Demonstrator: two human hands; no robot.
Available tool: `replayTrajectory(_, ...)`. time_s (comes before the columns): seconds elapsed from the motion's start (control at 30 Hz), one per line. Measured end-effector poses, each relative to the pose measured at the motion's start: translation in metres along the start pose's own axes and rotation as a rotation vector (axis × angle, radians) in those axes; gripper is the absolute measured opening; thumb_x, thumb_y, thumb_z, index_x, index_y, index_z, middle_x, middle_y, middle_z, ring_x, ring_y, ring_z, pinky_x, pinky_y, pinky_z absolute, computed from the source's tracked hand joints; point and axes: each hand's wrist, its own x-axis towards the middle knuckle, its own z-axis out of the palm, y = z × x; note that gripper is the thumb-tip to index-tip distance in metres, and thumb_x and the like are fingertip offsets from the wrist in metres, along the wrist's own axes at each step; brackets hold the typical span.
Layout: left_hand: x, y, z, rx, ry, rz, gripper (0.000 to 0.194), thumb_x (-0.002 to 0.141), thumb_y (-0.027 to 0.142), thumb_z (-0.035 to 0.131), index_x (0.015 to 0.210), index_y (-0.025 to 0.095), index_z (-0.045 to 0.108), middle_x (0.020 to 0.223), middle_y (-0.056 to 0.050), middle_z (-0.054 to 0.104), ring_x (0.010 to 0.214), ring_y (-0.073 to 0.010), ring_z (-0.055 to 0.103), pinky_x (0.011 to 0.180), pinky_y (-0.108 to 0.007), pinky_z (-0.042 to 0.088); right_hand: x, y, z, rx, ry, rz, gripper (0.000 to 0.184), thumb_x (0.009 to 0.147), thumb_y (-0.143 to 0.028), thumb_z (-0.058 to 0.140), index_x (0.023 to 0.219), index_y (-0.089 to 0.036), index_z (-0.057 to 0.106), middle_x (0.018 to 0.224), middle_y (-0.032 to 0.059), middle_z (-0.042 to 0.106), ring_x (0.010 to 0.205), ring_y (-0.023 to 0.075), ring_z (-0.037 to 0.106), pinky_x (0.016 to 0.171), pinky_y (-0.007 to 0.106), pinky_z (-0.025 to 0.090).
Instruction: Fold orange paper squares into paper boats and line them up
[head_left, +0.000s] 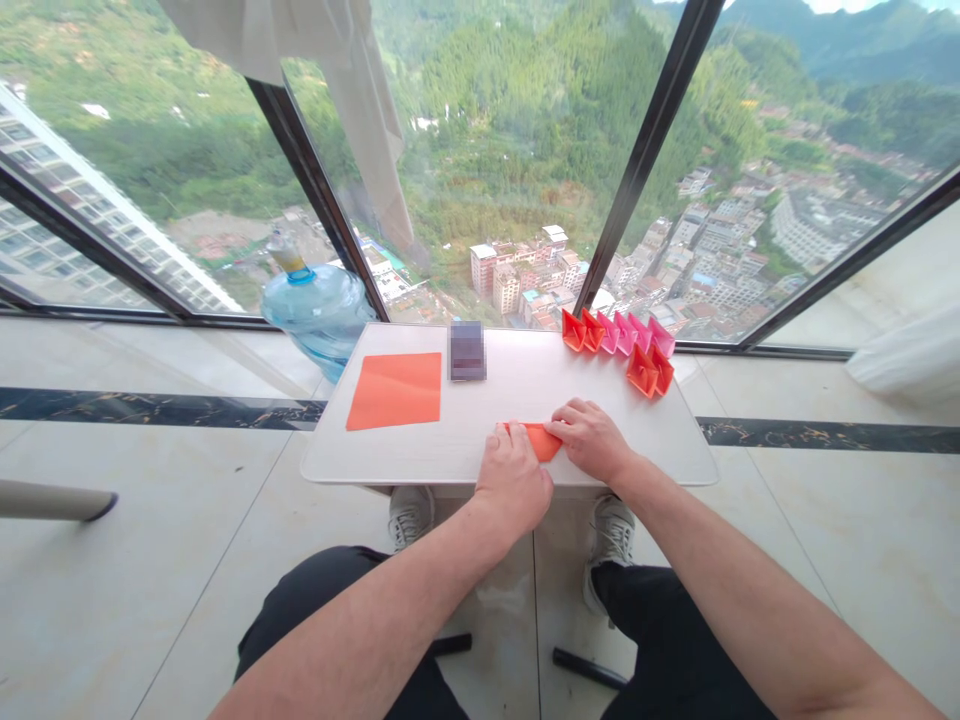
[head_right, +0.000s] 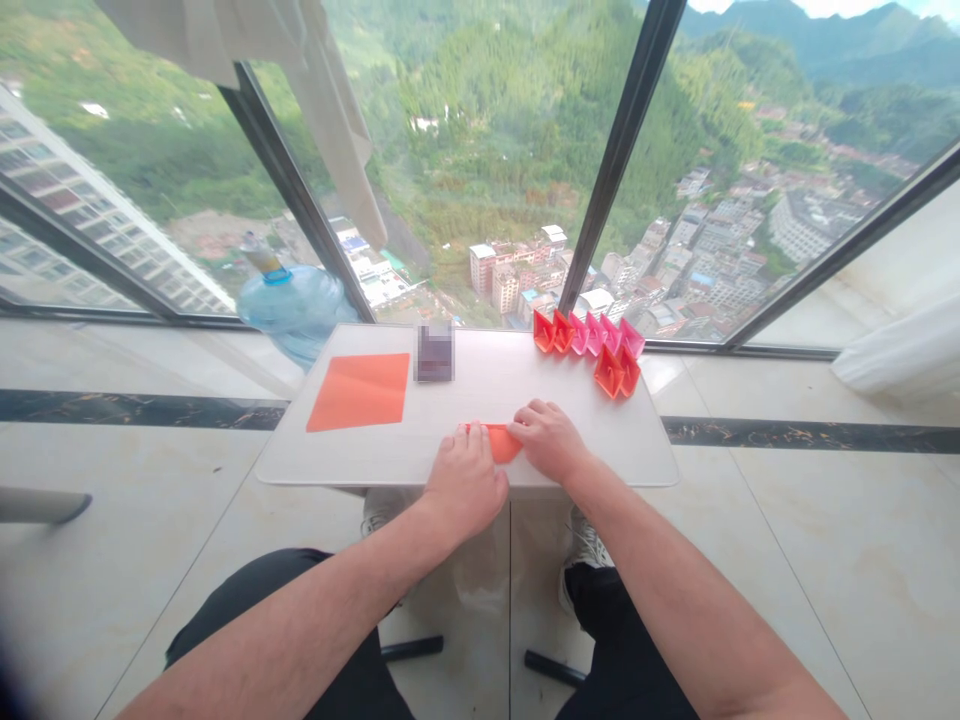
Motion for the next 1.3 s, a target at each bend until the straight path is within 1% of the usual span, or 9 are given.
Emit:
replayTrajectory(0.23, 0.0, -0.003, 0.0, 0.005, 0.01, -0.004, 0.069, 0.091, 0.035, 0.047, 0.144, -0.01, 0.042, 0.145, -0.034, 0.045, 0.133, -0.0436, 0.042, 0.103, -0.051, 0.032, -0.001, 0.0, 0.001, 0.01, 0.016, 0.002, 0.018, 0.088, -0.008, 0.059, 0.087, -0.02, 0.072, 0.093, 0.0058, 0.07, 0.088, 0.02, 0.05, 0.076, 0.034, 0.033)
replayTrajectory(0.47, 0.001, 0.0, -0.008, 0.093, -0.015, 0.014, 0.068, 0.091, 0.035, 0.046, 0.14, -0.011, 0.045, 0.136, -0.034, 0.053, 0.127, -0.0428, 0.046, 0.105, -0.05, 0.026, -0.002, 0.001, 0.002, 0.013, 0.021, 0.007, 0.019, 0.089, -0.008, 0.058, 0.089, -0.02, 0.072, 0.094, 0.0057, 0.07, 0.089, 0.0201, 0.051, 0.077, 0.034, 0.034)
replayTrajectory(0.6, 0.004, 0.0, -0.013, 0.084, -0.006, 0.034, 0.069, 0.089, 0.035, 0.048, 0.146, -0.004, 0.042, 0.13, -0.031, 0.057, 0.121, -0.0414, 0.051, 0.101, -0.049, 0.027, -0.003, 0.003, 0.003, 0.021, 0.037, 0.001, 0.02, 0.089, -0.009, 0.058, 0.09, -0.021, 0.073, 0.095, 0.0057, 0.071, 0.091, 0.0201, 0.052, 0.078, 0.034, 0.036)
replayTrajectory(0.73, 0.005, -0.001, -0.014, 0.061, -0.01, 0.044, 0.065, 0.088, 0.034, 0.048, 0.144, 0.001, 0.047, 0.127, -0.029, 0.058, 0.117, -0.04, 0.051, 0.099, -0.048, 0.028, -0.007, 0.008, 0.001, 0.033, 0.059, -0.027, 0.021, 0.092, -0.011, 0.057, 0.098, -0.022, 0.074, 0.098, 0.0052, 0.072, 0.094, 0.0205, 0.054, 0.081, 0.035, 0.038)
replayTrajectory(0.83, 0.005, -0.001, -0.013, 0.044, -0.01, 0.051, 0.065, 0.089, 0.034, 0.047, 0.147, 0.006, 0.046, 0.122, -0.027, 0.06, 0.114, -0.0395, 0.051, 0.096, -0.048, 0.028, -0.014, 0.012, 0.0, 0.04, 0.075, -0.03, 0.022, 0.094, -0.012, 0.054, 0.098, -0.022, 0.073, 0.101, 0.0052, 0.073, 0.097, 0.0203, 0.056, 0.084, 0.035, 0.041)
replayTrajectory(0.97, 0.007, 0.0, -0.012, 0.045, -0.013, 0.047, 0.064, 0.089, 0.034, 0.048, 0.15, 0.016, 0.044, 0.119, -0.024, 0.06, 0.111, -0.0387, 0.051, 0.095, -0.049, 0.027, -0.022, 0.016, 0.0, 0.075, 0.118, 0.006, 0.024, 0.095, -0.011, 0.053, 0.1, -0.021, 0.073, 0.102, 0.0059, 0.073, 0.095, 0.0205, 0.058, 0.086, 0.036, 0.046)
replayTrajectory(1.13, 0.008, 0.001, -0.012, 0.037, -0.004, 0.046, 0.064, 0.088, 0.034, 0.049, 0.15, 0.017, 0.045, 0.118, -0.023, 0.06, 0.111, -0.0377, 0.051, 0.094, -0.048, 0.027, -0.023, 0.023, -0.001, 0.187, 0.168, 0.151, 0.022, 0.091, -0.014, 0.059, 0.108, -0.021, 0.073, 0.099, 0.0076, 0.073, 0.094, 0.0212, 0.061, 0.087, 0.036, 0.051)
replayTrajectory(1.2, 0.008, 0.001, -0.012, 0.034, 0.0, 0.049, 0.063, 0.088, 0.033, 0.049, 0.149, 0.016, 0.045, 0.119, -0.024, 0.06, 0.111, -0.0378, 0.05, 0.094, -0.049, 0.027, -0.02, 0.025, -0.001, 0.24, 0.174, 0.222, 0.019, 0.088, -0.016, 0.066, 0.105, -0.02, 0.074, 0.096, 0.0072, 0.073, 0.093, 0.0205, 0.062, 0.087, 0.034, 0.052)
replayTrajectory(1.3, 0.007, 0.001, -0.012, 0.027, 0.002, 0.051, 0.064, 0.088, 0.032, 0.048, 0.149, 0.014, 0.045, 0.12, -0.025, 0.059, 0.112, -0.0384, 0.049, 0.094, -0.049, 0.027, -0.016, 0.027, -0.001, 0.256, 0.132, 0.236, 0.011, 0.088, -0.017, 0.067, 0.092, -0.021, 0.076, 0.089, 0.0058, 0.071, 0.088, 0.0188, 0.062, 0.084, 0.032, 0.051)
